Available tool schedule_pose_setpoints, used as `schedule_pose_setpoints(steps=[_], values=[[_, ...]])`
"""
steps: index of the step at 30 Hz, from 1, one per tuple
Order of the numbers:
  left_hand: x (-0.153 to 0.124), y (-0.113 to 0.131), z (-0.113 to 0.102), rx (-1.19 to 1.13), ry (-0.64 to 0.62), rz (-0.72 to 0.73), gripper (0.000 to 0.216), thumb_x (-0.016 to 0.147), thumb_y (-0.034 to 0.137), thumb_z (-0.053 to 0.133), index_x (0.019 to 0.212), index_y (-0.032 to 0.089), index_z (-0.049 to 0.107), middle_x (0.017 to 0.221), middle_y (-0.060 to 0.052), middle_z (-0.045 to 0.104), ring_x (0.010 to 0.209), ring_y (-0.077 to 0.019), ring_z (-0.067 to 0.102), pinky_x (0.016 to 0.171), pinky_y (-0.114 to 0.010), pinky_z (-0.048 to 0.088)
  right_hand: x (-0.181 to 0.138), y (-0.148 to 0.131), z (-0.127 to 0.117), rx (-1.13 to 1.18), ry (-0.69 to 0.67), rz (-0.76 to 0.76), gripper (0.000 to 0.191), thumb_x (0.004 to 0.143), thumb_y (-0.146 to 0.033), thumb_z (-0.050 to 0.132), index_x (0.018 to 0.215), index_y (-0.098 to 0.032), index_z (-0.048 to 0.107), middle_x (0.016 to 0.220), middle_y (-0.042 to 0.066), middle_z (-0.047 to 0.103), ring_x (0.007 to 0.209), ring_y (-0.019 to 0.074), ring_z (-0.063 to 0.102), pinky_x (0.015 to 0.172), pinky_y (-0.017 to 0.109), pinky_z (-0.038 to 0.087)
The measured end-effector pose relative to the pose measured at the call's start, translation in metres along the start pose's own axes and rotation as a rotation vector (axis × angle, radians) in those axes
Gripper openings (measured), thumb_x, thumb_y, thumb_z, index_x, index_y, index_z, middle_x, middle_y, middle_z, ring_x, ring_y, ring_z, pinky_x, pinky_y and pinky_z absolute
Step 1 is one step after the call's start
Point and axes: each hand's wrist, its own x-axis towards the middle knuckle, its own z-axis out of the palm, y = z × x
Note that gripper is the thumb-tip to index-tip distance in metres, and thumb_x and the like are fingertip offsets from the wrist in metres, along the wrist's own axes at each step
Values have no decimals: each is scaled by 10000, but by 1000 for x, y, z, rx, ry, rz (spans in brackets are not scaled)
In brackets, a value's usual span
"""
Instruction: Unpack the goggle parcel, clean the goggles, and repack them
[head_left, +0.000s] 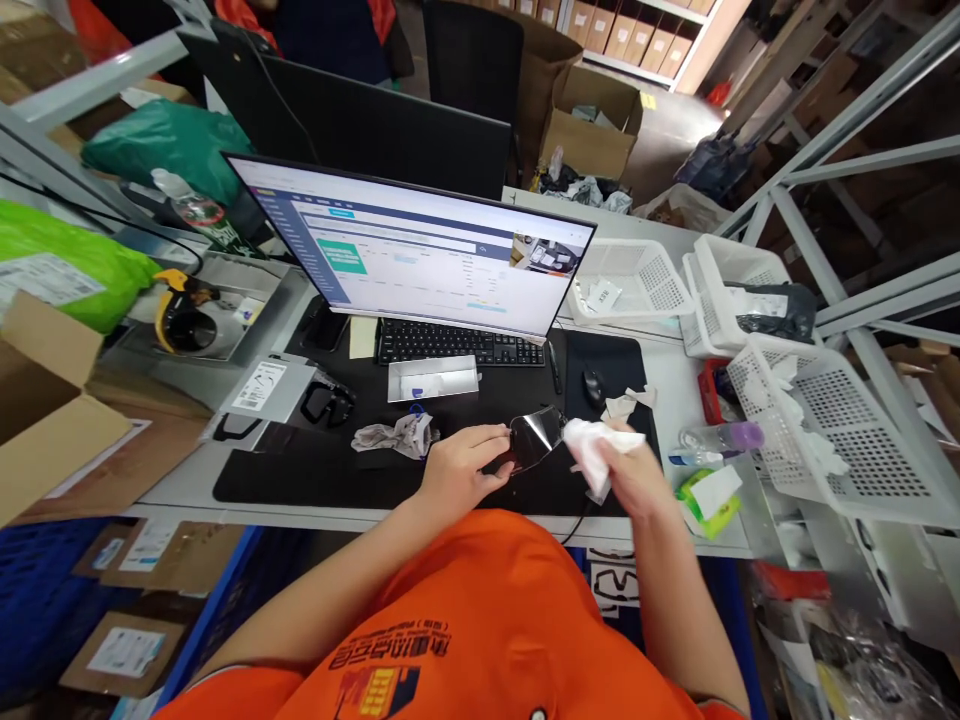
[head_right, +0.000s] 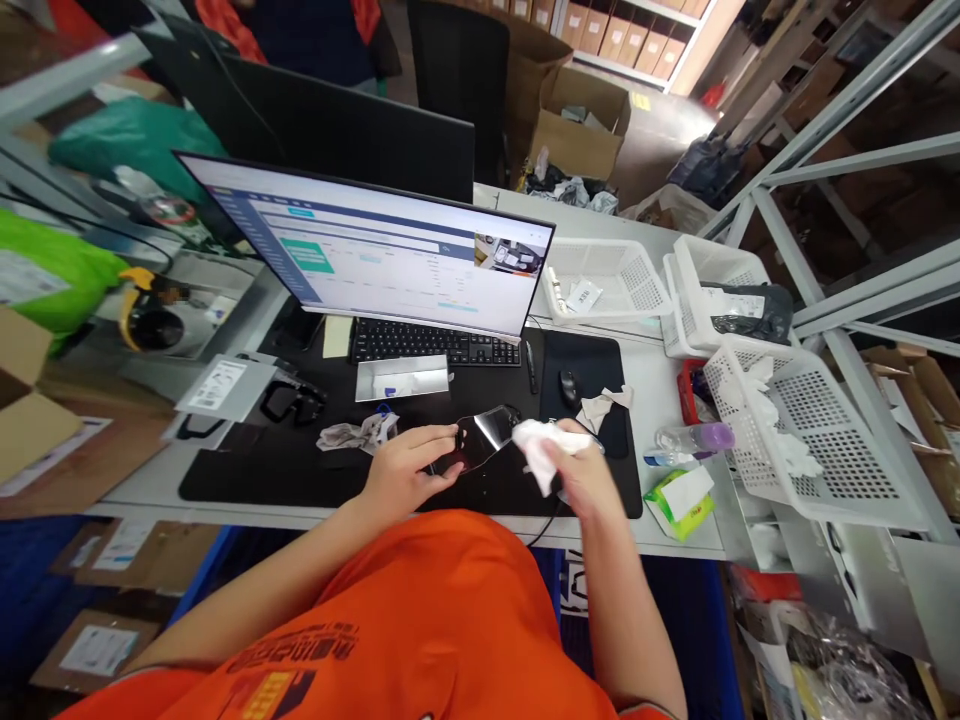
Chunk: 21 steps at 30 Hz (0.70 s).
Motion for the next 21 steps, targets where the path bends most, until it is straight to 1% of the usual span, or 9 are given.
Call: schedule_pose_setpoints(steps=[2,3,5,8,11,14,16,18,21], values=[[3,-4,-4,-21,-61,54,138,828,158,700,954,205,727,1054,-59,781,936,-199,757,810,-301,642,-5,-20,-25,-81,42,-70,402,651,-418,923,812,-235,603,752,6,650,629,165,591,568,302,473],[5,-5,-6,-28,-90,92,147,825,148,695,955,209,728,1056,-51,781,957,-196,754,825,-298,638,-6,-31,-34,-156,36,-121,393,674,-433,909,830,-237,607,754,2,645,636,162,575,576,296,457],[10,-6,-9,-35,-147,164,147,832,133,677,940,217,727,1049,-33,781,986,-186,747,843,-282,628,-8,-52,-39,-341,-29,-226,364,728,-451,871,877,-239,616,789,5,643,686,172,566,628,301,447],[19,-3,-12,-38,-242,253,135,862,129,641,929,216,718,1069,-19,776,988,-175,740,827,-262,617,-11,-74,-24,-609,-184,-316,309,767,-407,839,914,-243,622,837,6,639,738,182,556,687,299,432],[28,1,-16,-39,-314,326,140,891,128,611,946,212,709,1093,-14,768,994,-172,732,829,-264,605,-10,-85,0,-847,-385,-320,230,803,-355,798,927,-243,639,814,-10,638,682,161,516,627,268,388],[34,5,-20,-29,-392,388,151,915,133,589,949,222,705,1101,-17,759,1019,-164,713,810,-255,587,-3,-81,19,-1008,-611,-298,176,825,-321,760,949,-252,657,690,-49,596,590,141,461,547,248,317],[36,5,-22,-24,-465,422,131,914,141,596,928,227,695,1069,-19,754,995,-160,701,727,-244,565,3,-71,30,-1043,-712,-275,176,792,-278,771,923,-251,657,666,-58,590,588,136,463,538,239,288],[36,3,-22,-24,-513,446,109,896,137,615,898,226,679,994,-16,746,921,-160,692,638,-243,524,8,-57,40,-1036,-731,-255,187,749,-241,781,873,-246,641,667,-63,589,591,130,457,534,234,269],[29,-5,-21,-19,-512,444,110,875,122,628,881,224,669,936,-11,737,852,-158,680,582,-246,473,12,-34,50,-937,-664,-211,212,726,-255,785,819,-236,596,652,-75,537,593,122,413,531,225,265]])
